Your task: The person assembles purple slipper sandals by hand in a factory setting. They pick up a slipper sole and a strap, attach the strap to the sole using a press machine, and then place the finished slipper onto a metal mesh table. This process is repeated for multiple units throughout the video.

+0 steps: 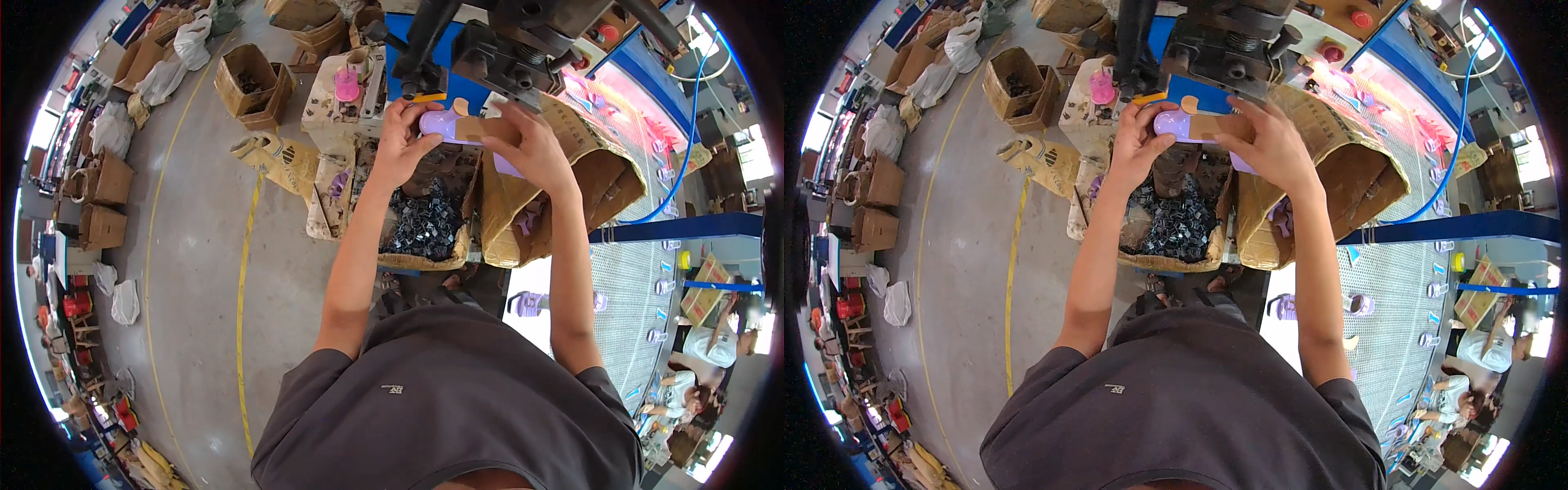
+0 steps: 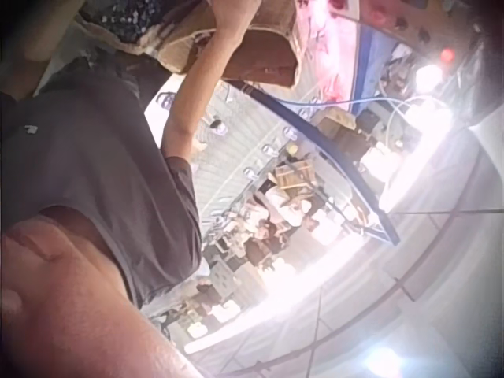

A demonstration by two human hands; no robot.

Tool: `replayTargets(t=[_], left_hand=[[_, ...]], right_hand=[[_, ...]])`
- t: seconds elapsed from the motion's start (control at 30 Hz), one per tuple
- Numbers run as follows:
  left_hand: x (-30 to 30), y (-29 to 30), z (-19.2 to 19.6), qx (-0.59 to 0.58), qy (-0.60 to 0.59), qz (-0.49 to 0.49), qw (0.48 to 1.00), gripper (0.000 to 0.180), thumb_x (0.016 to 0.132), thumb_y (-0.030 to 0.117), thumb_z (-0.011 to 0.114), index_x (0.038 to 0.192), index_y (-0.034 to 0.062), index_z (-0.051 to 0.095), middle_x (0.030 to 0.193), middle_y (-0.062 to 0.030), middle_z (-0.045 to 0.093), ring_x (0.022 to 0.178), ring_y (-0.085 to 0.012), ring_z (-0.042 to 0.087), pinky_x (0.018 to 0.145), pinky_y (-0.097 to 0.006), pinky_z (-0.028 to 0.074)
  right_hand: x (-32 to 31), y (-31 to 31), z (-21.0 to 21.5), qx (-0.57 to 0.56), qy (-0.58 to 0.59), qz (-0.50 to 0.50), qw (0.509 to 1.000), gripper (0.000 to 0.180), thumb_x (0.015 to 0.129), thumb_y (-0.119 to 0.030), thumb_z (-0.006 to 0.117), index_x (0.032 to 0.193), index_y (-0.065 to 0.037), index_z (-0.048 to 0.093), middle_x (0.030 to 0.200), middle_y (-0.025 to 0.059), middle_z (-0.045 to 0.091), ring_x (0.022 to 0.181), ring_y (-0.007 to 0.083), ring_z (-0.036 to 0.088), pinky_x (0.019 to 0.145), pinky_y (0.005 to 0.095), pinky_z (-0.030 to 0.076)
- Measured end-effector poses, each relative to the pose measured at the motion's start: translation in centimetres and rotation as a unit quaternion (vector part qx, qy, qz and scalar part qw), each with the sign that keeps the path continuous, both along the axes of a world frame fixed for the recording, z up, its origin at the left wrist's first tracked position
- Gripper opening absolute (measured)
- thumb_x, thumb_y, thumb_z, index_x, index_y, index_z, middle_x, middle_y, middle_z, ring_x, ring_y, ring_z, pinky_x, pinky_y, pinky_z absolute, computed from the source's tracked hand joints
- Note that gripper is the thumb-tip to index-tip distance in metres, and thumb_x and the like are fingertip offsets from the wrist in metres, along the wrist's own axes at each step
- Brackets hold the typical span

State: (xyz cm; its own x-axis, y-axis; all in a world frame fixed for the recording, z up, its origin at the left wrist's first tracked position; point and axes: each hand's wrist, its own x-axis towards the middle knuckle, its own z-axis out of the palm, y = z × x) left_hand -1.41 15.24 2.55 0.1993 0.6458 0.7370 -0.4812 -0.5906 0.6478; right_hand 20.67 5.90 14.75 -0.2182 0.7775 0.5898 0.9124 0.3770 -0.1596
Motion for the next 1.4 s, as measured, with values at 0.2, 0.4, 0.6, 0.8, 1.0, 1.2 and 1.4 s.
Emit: replayTargets(t=[0.2,0.4,0.6,0.8,1.0,1.2,1.4], left_hand=[[0.0,-0.2,0.7,-0.002,0.001,0.005,1.000,0.062,0.093,0.008,0.074,0.138,0.0018,0.032,0.140,-0.0177,0.054,0.127,-0.0213,0.054,0.108,-0.033,0.044],[0.1,-0.4,0.6,-0.018,0.006,0.014,1.000,0.062,0.093,0.012,0.075,0.139,0.0016,0.034,0.140,-0.0160,0.055,0.127,-0.0213,0.054,0.110,-0.034,0.043],[1.0,-0.2,-0.6,-0.061,-0.076,-0.029,0.995,0.062,0.086,0.002,0.076,0.138,-0.0001,0.042,0.138,-0.0135,0.057,0.125,-0.0206,0.056,0.109,-0.036,0.044],[2.7,1.4,-2.5,-0.146,-0.215,-0.090,0.961,0.066,0.074,-0.011,0.082,0.131,0.0029,0.054,0.119,-0.0081,0.068,0.106,-0.0182,0.067,0.095,-0.036,0.056],[2.4,0.9,-2.1,-0.122,-0.210,-0.093,0.966,0.057,0.077,-0.012,0.079,0.128,0.0037,0.059,0.115,-0.0052,0.071,0.103,-0.0181,0.069,0.093,-0.035,0.056],[-3.7,0.0,-13.1,-0.155,0.191,0.285,0.927,0.031,0.090,0.001,0.071,0.120,0.0054,0.066,0.110,-0.0095,0.073,0.096,-0.0258,0.071,0.090,-0.036,0.056],[-3.8,-2.5,-24.5,0.082,0.552,0.455,0.694,0.015,0.088,0.008,0.061,0.094,0.0073,0.075,0.113,-0.0110,0.065,0.109,-0.0323,0.062,0.089,-0.044,0.051]], right_hand=[[2.6,-4.4,-8.9,0.118,0.529,-0.008,0.840,0.048,0.099,-0.026,0.069,0.133,0.006,0.056,0.132,0.0184,0.058,0.123,0.0268,0.060,0.096,0.0367,0.053],[4.0,-4.9,-9.2,-0.102,0.727,0.094,0.673,0.025,0.106,-0.024,0.057,0.109,0.000,0.061,0.089,0.0076,0.069,0.088,0.0224,0.071,0.081,0.0374,0.057],[5.9,-6.8,-10.4,-0.171,0.776,0.088,0.601,0.037,0.109,-0.035,0.047,0.116,-0.001,0.061,0.103,0.0100,0.069,0.094,0.0220,0.069,0.084,0.0396,0.056],[11.0,-10.0,-13.0,-0.155,0.750,0.062,0.640,0.044,0.106,-0.036,0.052,0.130,0.001,0.059,0.113,0.0102,0.069,0.104,0.0223,0.066,0.093,0.0393,0.052],[10.1,-10.7,-11.7,-0.190,0.707,0.136,0.668,0.044,0.105,-0.030,0.055,0.134,0.004,0.056,0.119,0.0152,0.068,0.108,0.0254,0.067,0.097,0.0397,0.052],[13.4,-14.4,-15.3,-0.182,0.707,0.074,0.680,0.044,0.105,-0.026,0.057,0.135,0.006,0.056,0.119,0.0178,0.069,0.109,0.0273,0.068,0.099,0.0416,0.053],[15.7,-14.7,-16.1,-0.234,0.702,0.127,0.660,0.051,0.105,-0.034,0.054,0.141,0.002,0.050,0.128,0.0147,0.063,0.120,0.0280,0.060,0.106,0.0446,0.049]])
